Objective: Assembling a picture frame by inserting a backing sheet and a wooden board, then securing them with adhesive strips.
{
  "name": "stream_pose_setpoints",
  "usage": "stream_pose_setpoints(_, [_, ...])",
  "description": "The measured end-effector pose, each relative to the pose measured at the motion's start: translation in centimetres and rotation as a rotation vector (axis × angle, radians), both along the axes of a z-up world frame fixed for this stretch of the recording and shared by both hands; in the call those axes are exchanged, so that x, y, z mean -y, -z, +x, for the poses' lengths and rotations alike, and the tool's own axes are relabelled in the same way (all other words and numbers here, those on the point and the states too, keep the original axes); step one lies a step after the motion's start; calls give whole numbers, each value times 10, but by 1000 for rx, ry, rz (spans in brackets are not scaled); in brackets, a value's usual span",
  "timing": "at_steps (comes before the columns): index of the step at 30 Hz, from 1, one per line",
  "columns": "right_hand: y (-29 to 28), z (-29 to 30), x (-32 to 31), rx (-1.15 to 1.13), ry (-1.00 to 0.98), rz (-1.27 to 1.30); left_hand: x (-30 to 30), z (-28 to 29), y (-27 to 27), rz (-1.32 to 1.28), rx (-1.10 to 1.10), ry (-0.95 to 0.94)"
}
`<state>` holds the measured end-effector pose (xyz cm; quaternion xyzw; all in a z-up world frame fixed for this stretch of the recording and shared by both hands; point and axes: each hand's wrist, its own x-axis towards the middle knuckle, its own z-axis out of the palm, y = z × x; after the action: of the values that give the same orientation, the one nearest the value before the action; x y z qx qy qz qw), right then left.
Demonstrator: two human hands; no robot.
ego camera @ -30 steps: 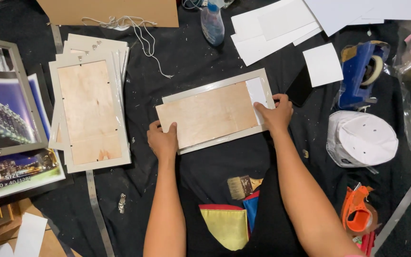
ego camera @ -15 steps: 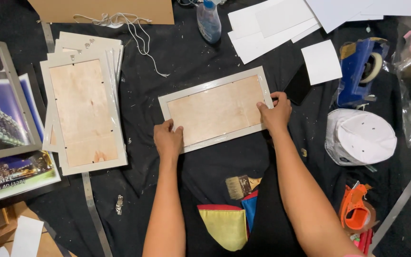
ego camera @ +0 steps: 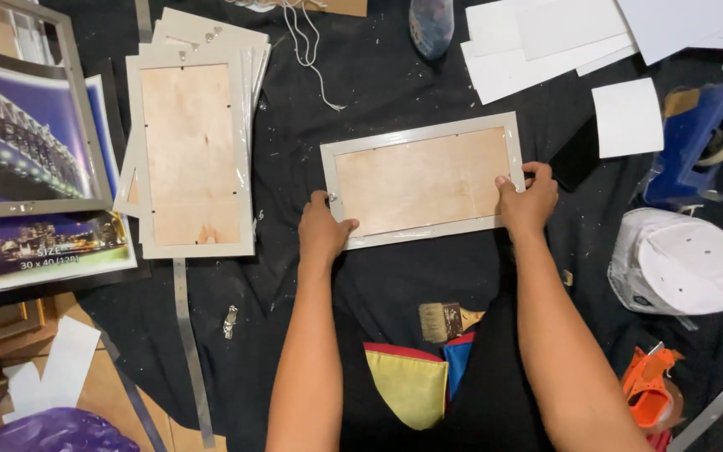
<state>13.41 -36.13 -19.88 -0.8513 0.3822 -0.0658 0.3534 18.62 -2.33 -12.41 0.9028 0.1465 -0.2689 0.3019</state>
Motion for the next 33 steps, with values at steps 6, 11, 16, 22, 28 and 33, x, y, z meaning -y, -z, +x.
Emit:
stream_pose_setpoints(6, [2, -3, 1, 4, -17, -15, 11, -9, -43, -35, -7, 223])
stream_pose_setpoints(11, [4, -4, -2, 39, -28, -42, 10, -12, -13, 76, 13, 312])
stream_pose_setpoints(16, [2, -8, -3, 59, -60, -69, 5, -12, -9, 78, 41, 346])
stream_pose_setpoints(22, [-14, -26, -63, 140, -150, -76, 9, 9, 24, 397, 359, 908])
stream_pose_setpoints(28, [10, -43, -176, -287, 58, 1047, 16, 17, 34, 533, 552, 1176])
stream_pose_setpoints(33, [-5, -44, -210, -270, 119, 1168, 20, 7, 8, 514, 645, 1221])
